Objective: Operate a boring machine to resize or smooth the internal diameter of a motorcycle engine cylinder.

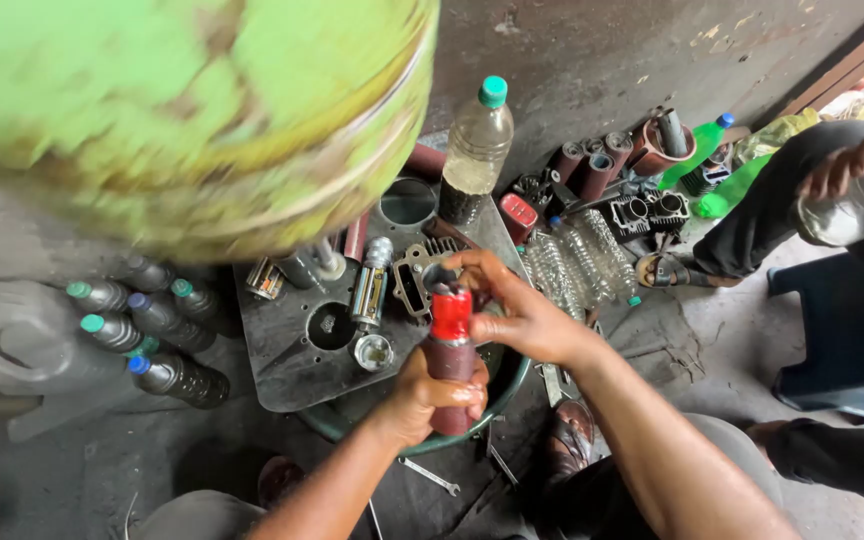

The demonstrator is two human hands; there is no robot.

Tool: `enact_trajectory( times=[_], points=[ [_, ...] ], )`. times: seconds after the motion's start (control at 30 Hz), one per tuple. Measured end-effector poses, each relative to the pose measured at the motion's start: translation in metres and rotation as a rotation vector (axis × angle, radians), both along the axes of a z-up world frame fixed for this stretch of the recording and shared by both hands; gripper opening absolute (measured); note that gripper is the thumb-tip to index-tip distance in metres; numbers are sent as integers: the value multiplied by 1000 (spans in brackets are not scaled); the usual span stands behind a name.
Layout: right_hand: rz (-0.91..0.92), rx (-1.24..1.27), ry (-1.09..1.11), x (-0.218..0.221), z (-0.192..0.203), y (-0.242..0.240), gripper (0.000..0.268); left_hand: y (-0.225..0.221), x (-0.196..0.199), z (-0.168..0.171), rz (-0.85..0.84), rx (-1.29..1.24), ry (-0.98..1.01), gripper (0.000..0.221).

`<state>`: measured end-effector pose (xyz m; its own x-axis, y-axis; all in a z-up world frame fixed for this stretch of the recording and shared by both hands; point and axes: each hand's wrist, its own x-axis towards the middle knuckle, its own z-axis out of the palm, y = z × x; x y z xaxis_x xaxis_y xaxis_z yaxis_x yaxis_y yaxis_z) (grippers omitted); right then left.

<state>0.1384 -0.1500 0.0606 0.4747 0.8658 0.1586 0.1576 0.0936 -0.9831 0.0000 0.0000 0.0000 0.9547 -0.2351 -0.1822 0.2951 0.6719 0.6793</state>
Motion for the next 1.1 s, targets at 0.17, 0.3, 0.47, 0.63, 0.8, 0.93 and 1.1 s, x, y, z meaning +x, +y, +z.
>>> enact_trajectory(
  times=[0.17, 0.3, 0.47, 0.63, 0.8, 0.93, 1.1],
  points=[
    [101, -80, 216, -1, -24, 0, 68, 16, 14, 7, -11, -35, -63, 49],
    [-114, -19, -119, 13, -30, -3, 63, 24, 41, 39, 207, 710, -255, 57],
    [-341, -125, -635, 23, 23, 11, 75, 44, 83, 23, 550, 1366, -603, 57],
    [-541, -65, -652, 32, 26, 10, 86, 50, 98, 0, 738, 1432, -468, 60],
    [-646, -101, -283, 50, -7, -8, 64, 51, 84, -9, 607, 1296, -468, 54],
    [-651, -149, -325, 44, -1, -10, 61, 60, 81, -13, 583, 1398, -733, 54],
    [-629, -227, -368, 34, 8, -2, 62, 69, 107, -33, 358, 1567, -520, 81]
  ],
)
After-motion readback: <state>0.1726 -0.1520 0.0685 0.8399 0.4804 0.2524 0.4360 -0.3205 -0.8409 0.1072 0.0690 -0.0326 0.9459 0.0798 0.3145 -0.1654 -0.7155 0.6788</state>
